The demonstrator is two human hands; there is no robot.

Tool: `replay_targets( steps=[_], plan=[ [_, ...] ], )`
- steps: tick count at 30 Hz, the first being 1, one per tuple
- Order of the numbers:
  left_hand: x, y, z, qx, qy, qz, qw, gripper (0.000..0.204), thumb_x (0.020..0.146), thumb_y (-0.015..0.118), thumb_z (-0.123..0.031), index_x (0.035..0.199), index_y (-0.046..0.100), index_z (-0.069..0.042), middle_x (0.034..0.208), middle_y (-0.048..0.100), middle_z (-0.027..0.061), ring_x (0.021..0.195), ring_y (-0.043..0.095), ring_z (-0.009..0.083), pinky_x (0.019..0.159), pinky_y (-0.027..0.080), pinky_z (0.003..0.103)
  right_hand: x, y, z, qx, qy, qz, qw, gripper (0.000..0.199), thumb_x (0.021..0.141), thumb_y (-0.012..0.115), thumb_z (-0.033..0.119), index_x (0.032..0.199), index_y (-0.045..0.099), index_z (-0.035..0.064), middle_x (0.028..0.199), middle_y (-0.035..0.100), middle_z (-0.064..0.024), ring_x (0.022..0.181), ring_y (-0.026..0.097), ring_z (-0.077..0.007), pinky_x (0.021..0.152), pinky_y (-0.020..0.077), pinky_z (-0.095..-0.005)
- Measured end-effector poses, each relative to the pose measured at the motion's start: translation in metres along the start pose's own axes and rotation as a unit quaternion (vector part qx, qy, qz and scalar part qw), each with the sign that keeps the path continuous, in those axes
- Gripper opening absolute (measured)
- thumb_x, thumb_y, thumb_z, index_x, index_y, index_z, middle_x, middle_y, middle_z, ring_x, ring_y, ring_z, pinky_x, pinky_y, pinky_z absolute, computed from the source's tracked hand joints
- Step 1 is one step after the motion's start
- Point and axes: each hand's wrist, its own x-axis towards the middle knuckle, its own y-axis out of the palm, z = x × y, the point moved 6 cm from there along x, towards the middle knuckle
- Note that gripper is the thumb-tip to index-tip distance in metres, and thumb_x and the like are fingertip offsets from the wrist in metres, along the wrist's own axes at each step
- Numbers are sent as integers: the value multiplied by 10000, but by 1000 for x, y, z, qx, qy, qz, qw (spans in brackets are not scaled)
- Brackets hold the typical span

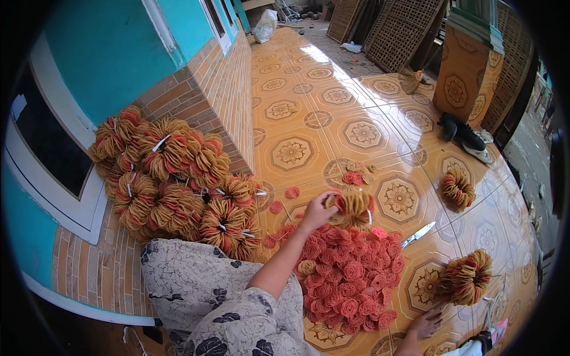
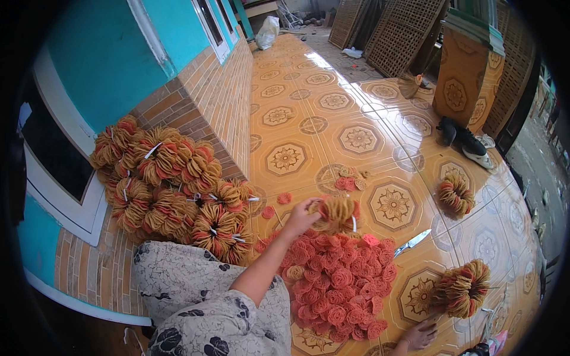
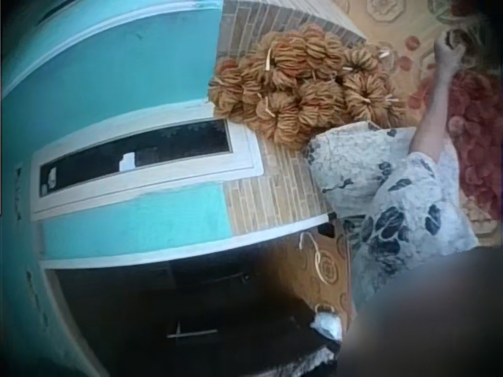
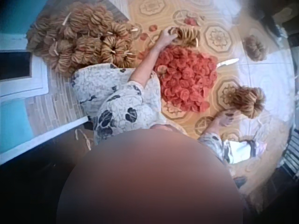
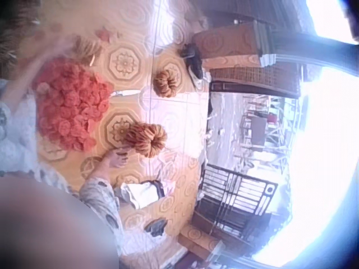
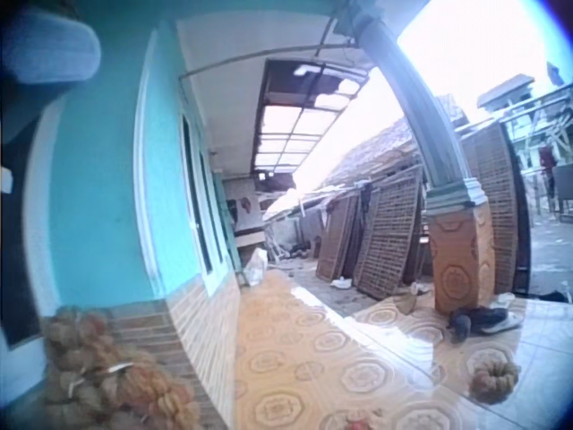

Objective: The person sits on a tiled floor and assembles decorative flower-like items by threading red and yellow pieces onto a thin rod, then tying them with a white band. The person repeatedly picks up pieces, threads them, ties the bundle, and places the finished items in a growing pile.

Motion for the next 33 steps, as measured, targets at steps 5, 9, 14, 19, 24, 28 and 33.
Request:
replay_targets(
  steps=[5, 9, 14, 19, 24, 28, 33],
  plan=[
    [-105, -188, -70, 153, 132, -271, 941, 364, 855, 757, -213, 1174, 628, -93, 1146, 626, 130, 1042, 588, 190, 884, 517, 350, -2, -4, 1, 20, -6, 11, 1000, 622, 991, 316, 606, 1496, 381, 249, 1548, 372, -13, 1419, 352, -247, 1120, 304, -477],
    [-158, -221, -70, 720, 52, -271, 637, 727, 711, 842, -236, 1362, 519, -215, 1470, 430, 45, 1415, 308, 325, 1165, 195, 580, -6, -12, 0, 67, -6, 9, 998, 614, 1000, 329, 571, 1485, 402, 201, 1543, 383, -62, 1419, 353, -274, 1135, 285, -479],
    [-148, -234, -23, 715, -270, -102, 637, 932, 613, 876, -432, 1438, 485, -243, 1611, 242, 31, 1499, 100, 349, 1195, 86, 594, -10, -21, 0, 136, -9, 12, 991, 598, 981, 415, 501, 1464, 411, 150, 1559, 333, -109, 1459, 266, -301, 1178, 195, -483],
    [-66, -133, -70, 683, -99, -196, 696, 693, 754, 806, -311, 1362, 533, -122, 1452, 478, 117, 1384, 370, 340, 1166, 199, 573, -10, -24, -2, 192, -7, 18, 981, 612, 959, 454, 498, 1448, 410, 132, 1547, 330, -128, 1461, 244, -316, 1188, 148, -496],
    [59, 172, -86, 369, 322, 140, 861, 660, 813, 763, -239, 1366, 481, -16, 1326, 549, 203, 1230, 511, 365, 1046, 403, 446, -8, -28, -1, 221, -9, 29, 975, 607, 954, 464, 479, 1443, 407, 123, 1546, 304, -141, 1473, 195, -327, 1196, 102, -514],
    [126, 416, -71, 360, 389, 285, 799, 809, 808, 779, -312, 1447, 377, -21, 1442, 462, 215, 1349, 423, 364, 1127, 345, 417, -8, -29, 0, 222, -9, 51, 974, 624, 947, 476, 472, 1453, 384, 117, 1561, 264, -148, 1477, 167, -339, 1199, 77, -519],
    [190, 556, -32, 558, 322, 255, 721, 874, 722, 836, -396, 1401, 427, -29, 1438, 465, 149, 1365, 399, 317, 1125, 310, 498, -4, -24, 0, 222, -13, 81, 972, 653, 942, 487, 474, 1472, 367, 113, 1565, 242, -177, 1481, 133, -357, 1193, 54, -544]
  ],
)
